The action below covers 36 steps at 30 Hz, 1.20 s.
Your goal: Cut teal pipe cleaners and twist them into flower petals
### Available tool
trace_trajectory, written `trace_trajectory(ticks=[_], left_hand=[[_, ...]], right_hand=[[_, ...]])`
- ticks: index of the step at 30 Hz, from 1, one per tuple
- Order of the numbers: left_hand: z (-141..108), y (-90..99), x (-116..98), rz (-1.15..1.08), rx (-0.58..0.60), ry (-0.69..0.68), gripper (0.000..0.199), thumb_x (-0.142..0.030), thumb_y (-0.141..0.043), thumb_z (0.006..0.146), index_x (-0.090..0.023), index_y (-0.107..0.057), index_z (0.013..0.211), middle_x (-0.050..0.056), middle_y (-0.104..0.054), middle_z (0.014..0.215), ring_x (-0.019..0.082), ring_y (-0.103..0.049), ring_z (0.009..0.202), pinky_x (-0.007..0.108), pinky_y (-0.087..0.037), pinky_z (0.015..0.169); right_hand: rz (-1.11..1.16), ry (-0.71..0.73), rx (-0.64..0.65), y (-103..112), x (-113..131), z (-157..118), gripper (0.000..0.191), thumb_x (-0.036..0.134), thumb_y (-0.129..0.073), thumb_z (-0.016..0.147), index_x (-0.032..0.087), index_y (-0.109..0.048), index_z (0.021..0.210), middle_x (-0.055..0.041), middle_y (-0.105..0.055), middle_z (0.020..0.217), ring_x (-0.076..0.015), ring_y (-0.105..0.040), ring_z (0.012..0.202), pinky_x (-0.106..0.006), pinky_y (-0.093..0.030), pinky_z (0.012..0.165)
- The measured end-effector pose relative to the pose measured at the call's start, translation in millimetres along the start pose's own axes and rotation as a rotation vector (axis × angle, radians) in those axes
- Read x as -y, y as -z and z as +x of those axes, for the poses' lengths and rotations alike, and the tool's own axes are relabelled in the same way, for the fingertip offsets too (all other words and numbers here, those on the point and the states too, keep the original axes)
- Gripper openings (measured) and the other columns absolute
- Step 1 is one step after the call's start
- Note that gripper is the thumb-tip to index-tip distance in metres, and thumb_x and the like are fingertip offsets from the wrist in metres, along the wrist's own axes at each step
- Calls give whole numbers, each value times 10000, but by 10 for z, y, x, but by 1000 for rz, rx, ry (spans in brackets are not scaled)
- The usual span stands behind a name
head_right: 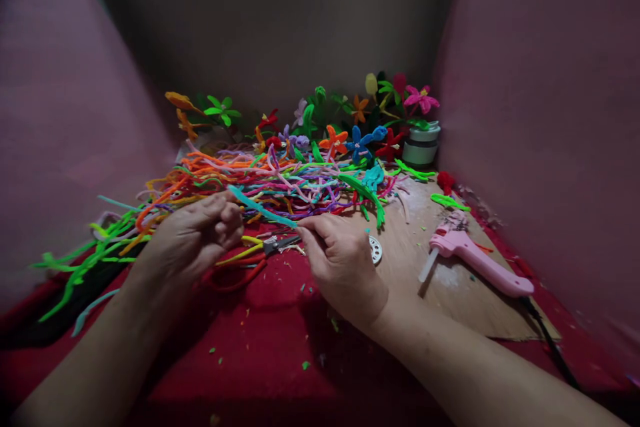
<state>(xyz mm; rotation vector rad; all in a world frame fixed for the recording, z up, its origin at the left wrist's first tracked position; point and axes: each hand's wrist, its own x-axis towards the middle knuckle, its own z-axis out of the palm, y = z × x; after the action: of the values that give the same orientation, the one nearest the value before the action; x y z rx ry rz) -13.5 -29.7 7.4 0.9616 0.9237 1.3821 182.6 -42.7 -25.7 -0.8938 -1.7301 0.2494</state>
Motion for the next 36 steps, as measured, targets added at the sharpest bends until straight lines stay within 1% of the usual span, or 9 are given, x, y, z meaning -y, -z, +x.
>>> trace_trajectory(ticks=[3,5,8,17,22,26,31,33,36], left_hand=[[-54,-90,80,136,125,119,256,-137,-702,632,-153,-643,881,6,-598,662,54,-475,492,164,-368,455],[-102,-173,141,218,202,62,210,-167,-709,639,-145,-670,844,10,-602,653,67,-491,521,182,-388,489],[-159,-266,205,312,158,-70,86,-196,-698,660,-131,-673,711,-4,-573,587,68,-478,519,186,-367,485],[-214,-319,235,404,34,-63,225,-278,-636,721,-150,-509,587,-58,-437,453,47,-345,410,189,-265,400],[-209,-319,246,324,42,13,235,-272,-636,725,-153,-480,595,-76,-391,435,34,-303,386,183,-229,380],[-186,-279,218,304,41,-25,225,-248,-632,727,-151,-480,592,-72,-405,455,37,-317,407,188,-245,398],[-182,-254,183,391,28,-65,227,-269,-627,725,-154,-497,579,-63,-415,452,48,-322,417,196,-256,406],[-210,-272,176,467,-32,-118,220,-278,-621,723,-158,-508,578,-58,-416,461,56,-338,430,197,-277,415],[-254,-305,161,674,-176,-284,233,-289,-611,726,-160,-519,555,-41,-457,499,73,-396,480,200,-324,450]], right_hand=[[11,41,15,5,34,-22,97,128,-547,810,120,-644,804,-40,-655,718,-124,-598,678,-246,-445,647],[19,72,51,5,49,-43,106,121,-540,809,118,-646,820,-43,-654,727,-125,-595,685,-244,-443,651],[66,16,109,4,74,-64,134,129,-522,815,130,-649,860,-32,-647,722,-117,-582,660,-236,-440,634],[592,-635,331,0,172,25,174,241,-534,785,156,-576,639,47,-480,498,-63,-390,432,-198,-308,418],[824,-787,396,-28,128,35,209,270,-573,751,152,-518,588,60,-436,457,-46,-319,390,-192,-227,376],[698,-663,405,3,132,60,192,231,-555,766,156,-554,589,52,-475,481,-58,-380,425,-195,-286,409],[257,-282,256,47,126,33,150,145,-535,772,189,-678,773,-3,-666,698,-128,-584,642,-239,-436,590],[113,-161,255,47,114,7,183,141,-518,789,195,-685,841,-20,-689,763,-147,-611,691,-264,-449,642],[24,-150,301,33,101,-8,201,150,-502,814,200,-681,891,-27,-698,800,-155,-621,709,-280,-452,664]])
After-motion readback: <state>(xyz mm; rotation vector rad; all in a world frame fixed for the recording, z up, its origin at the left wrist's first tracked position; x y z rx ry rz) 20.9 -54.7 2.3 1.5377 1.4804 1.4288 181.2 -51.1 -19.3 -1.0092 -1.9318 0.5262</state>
